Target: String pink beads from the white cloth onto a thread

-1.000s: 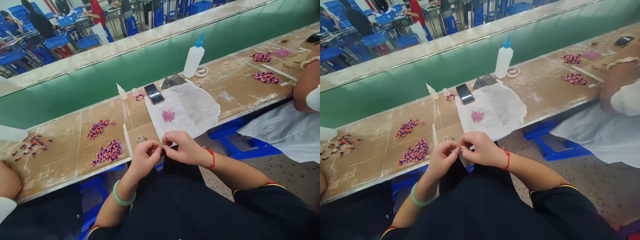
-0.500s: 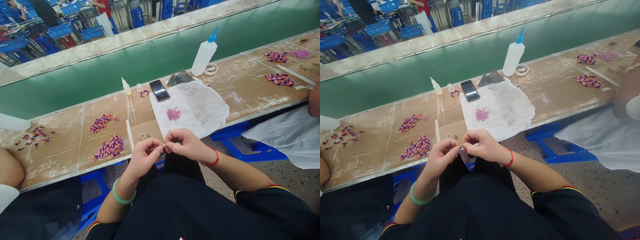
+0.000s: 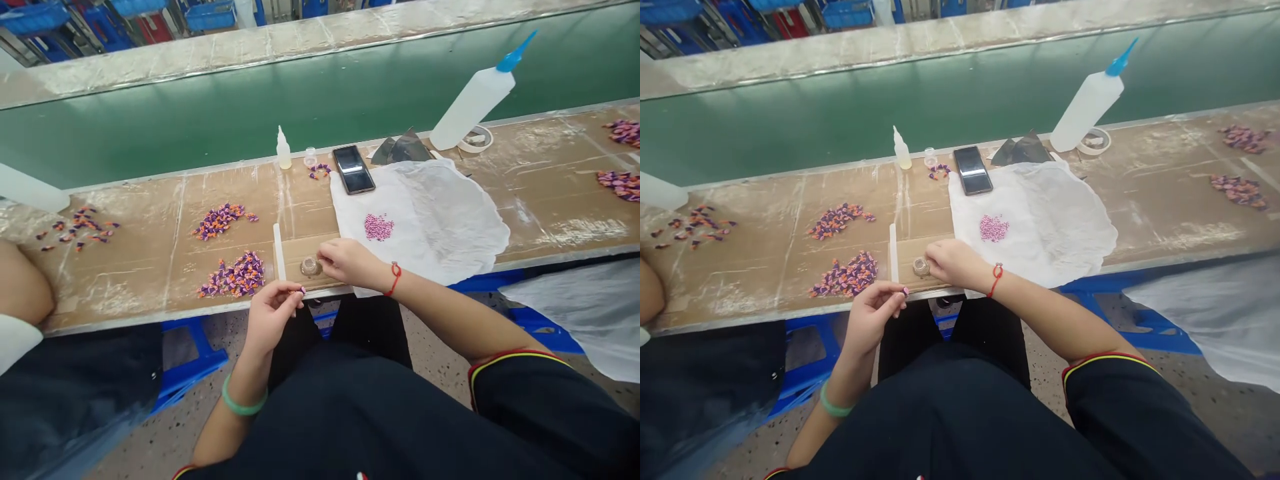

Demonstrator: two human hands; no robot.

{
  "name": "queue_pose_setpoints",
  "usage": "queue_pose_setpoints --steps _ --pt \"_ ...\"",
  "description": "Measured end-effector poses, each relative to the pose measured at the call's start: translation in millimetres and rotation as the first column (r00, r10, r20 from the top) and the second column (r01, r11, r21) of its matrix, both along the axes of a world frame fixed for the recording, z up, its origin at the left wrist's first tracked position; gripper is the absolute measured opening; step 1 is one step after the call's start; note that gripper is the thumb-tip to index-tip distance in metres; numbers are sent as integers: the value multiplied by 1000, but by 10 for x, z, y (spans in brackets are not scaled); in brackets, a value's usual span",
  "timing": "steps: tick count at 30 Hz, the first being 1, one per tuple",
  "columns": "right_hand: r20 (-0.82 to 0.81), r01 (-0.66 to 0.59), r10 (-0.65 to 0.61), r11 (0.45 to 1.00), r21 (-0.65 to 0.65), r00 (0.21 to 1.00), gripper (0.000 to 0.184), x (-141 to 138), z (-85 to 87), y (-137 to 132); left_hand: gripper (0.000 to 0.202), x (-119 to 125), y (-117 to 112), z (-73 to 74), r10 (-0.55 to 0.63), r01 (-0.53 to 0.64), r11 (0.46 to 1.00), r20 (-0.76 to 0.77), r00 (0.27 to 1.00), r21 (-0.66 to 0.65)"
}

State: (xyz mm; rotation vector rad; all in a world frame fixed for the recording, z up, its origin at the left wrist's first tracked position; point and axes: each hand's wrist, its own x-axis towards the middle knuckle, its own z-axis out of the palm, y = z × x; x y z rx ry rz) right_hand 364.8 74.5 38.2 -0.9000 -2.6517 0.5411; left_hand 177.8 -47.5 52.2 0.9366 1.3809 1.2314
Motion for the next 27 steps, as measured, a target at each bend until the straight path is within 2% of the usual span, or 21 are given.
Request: queue_pose_setpoints --steps 5,11,20,24,26,27 --pt "140 -82 76 996 38 987 11 -85 41 59 25 -17 8 -28 -17 19 998 35 999 -62" --pt "308 -141 110 987 80 945 12 -142 174 59 23 -46 15 -31 -21 24 998 47 999 -65" --pt "428 -188 136 979 80 893 11 -224 322 55 23 -45 2 -49 17 -13 998 61 998 -61" --pt "333 -127 109 991 35 937 13 -208 348 56 25 -43 4 -56 44 -39 998 92 995 -56" --pt "153 -23 38 995 -95 988 15 -176 380 19 28 -30 4 -48 86 -83 996 134 987 -30" --pt "27 18 -12 974 -225 1000 15 -158 406 -16 29 -19 3 -33 105 -105 994 158 982 -10"
